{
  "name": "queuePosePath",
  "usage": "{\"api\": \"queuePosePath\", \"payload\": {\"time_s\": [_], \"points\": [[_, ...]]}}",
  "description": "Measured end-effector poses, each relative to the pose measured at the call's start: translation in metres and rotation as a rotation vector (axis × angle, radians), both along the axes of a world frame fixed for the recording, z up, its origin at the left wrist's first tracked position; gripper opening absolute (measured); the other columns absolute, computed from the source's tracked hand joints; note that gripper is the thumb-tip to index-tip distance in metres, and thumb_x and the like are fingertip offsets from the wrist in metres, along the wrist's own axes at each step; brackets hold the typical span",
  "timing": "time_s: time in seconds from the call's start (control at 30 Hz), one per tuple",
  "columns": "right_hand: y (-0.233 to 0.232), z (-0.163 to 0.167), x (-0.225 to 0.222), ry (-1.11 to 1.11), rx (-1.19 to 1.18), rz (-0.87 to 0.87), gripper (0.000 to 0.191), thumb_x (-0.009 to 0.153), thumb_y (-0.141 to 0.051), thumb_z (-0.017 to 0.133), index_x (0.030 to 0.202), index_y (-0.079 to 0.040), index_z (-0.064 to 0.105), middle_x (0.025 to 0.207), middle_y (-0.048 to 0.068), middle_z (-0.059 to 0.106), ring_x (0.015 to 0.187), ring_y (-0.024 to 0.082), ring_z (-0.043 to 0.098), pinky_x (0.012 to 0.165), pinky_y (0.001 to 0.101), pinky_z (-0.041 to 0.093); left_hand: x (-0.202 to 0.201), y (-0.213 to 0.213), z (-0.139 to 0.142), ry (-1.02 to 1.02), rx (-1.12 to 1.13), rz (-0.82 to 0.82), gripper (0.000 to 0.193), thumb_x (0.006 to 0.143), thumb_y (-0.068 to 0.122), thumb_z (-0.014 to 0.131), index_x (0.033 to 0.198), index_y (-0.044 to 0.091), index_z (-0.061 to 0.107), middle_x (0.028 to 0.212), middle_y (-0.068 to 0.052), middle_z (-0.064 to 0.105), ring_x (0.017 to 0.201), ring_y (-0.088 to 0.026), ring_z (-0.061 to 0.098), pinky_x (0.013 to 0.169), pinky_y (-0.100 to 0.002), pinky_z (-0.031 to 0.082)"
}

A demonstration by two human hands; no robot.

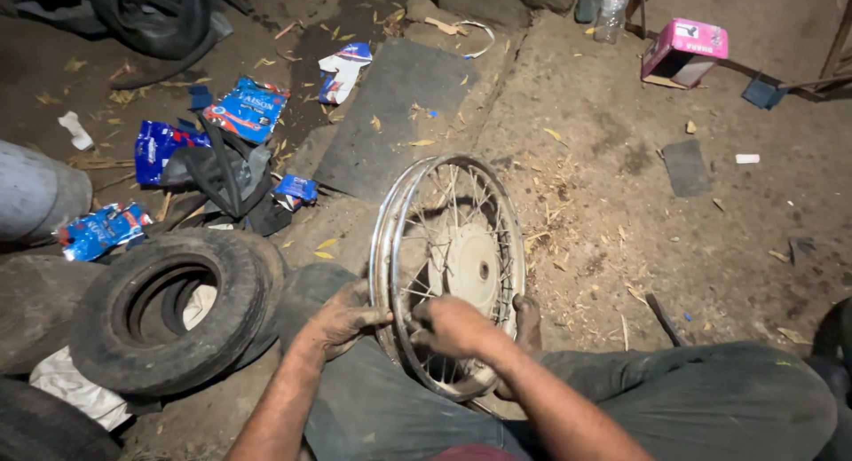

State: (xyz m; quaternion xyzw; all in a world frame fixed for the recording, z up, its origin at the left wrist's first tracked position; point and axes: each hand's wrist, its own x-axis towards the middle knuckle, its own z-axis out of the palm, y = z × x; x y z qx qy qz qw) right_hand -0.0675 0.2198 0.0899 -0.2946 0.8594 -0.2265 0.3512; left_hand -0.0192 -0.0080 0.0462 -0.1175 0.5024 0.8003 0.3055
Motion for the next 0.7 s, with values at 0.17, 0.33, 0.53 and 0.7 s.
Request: {"api": "queuePosePath", "payload": {"time_s": [0.17, 0.33, 0.53, 0.7], "points": [[0.003, 0.002, -0.014, 0.163, 0.164, -0.014, 0.025, 0.090, -0.033, 0.073, 0.107, -0.014, 0.073, 0.096, 0.014, 0.074, 0.091, 0.034, 0.069, 0.082, 0.0496, 0.055, 0.001, 0.002, 0.010, 0.007, -0.059, 0.010, 0.051, 0.075, 0.006, 0.079, 0.124, 0.000, 0.067, 0.110, -0.010, 0.078, 0.100, -0.020, 0.075, 0.094, -0.036, 0.059], [0.003, 0.016, -0.039, 0.472, -0.310, -0.074, 0.033, 0.086, -0.034, 0.075, 0.104, -0.007, 0.070, 0.098, 0.013, 0.074, 0.089, 0.033, 0.071, 0.080, 0.0471, 0.056, 0.000, 0.004, 0.004, 0.021, -0.067, -0.002, 0.051, 0.076, 0.005, 0.081, 0.125, -0.002, 0.068, 0.107, -0.008, 0.074, 0.096, -0.019, 0.071, 0.090, -0.038, 0.058], [0.000, 0.007, -0.008, 0.004, -0.017, -0.043, 0.034, 0.089, -0.037, 0.074, 0.114, -0.013, 0.071, 0.102, 0.015, 0.074, 0.094, 0.032, 0.070, 0.087, 0.0472, 0.055, 0.005, -0.002, -0.016, 0.015, -0.041, 0.063, 0.052, 0.073, 0.006, 0.083, 0.122, -0.003, 0.068, 0.106, -0.011, 0.076, 0.096, -0.021, 0.071, 0.090, -0.037, 0.058], [0.001, -0.001, -0.003, 0.061, 0.085, -0.050, 0.025, 0.090, -0.031, 0.070, 0.110, -0.016, 0.073, 0.099, 0.014, 0.074, 0.094, 0.033, 0.070, 0.086, 0.0481, 0.055, 0.002, -0.003, -0.018, 0.046, -0.122, 0.013, 0.050, 0.074, 0.007, 0.085, 0.120, -0.003, 0.070, 0.108, -0.010, 0.077, 0.100, -0.020, 0.072, 0.093, -0.035, 0.057]]}}
